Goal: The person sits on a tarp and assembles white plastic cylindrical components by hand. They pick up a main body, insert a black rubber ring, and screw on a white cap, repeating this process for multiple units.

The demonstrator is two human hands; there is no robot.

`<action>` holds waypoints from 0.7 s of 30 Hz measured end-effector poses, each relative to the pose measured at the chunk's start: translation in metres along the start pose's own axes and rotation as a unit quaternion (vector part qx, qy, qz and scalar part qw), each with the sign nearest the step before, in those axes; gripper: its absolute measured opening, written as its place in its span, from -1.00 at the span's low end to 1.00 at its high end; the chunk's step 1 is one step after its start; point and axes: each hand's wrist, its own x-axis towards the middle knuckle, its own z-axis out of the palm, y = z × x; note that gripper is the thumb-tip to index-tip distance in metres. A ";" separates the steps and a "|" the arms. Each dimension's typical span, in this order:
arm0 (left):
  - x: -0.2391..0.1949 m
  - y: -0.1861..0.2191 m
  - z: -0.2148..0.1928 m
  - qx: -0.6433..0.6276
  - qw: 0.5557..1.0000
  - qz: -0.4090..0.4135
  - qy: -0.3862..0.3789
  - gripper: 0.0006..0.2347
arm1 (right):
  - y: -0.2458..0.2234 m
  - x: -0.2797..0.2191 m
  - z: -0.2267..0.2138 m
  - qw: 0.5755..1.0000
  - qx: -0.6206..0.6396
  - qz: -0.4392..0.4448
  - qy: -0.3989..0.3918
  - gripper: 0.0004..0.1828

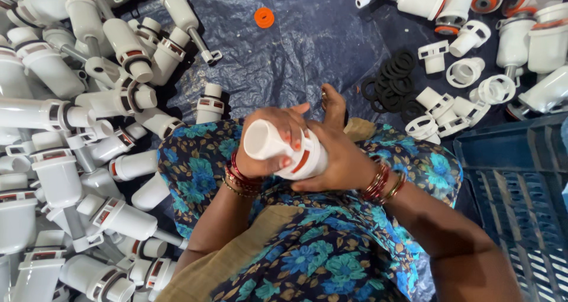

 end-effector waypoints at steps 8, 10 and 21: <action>0.004 -0.013 0.018 -0.082 0.978 -0.035 0.189 -0.65 | 0.014 -0.003 0.000 0.995 -0.030 0.094 -0.030 -0.01; 0.005 -0.021 0.021 -0.095 0.961 -0.035 0.257 -0.65 | 0.010 0.000 0.001 0.991 -0.081 0.108 0.009 -0.01; -0.003 -0.066 0.003 0.069 0.918 -0.077 0.382 -0.84 | 0.026 0.006 0.024 0.977 -0.120 0.167 0.054 0.05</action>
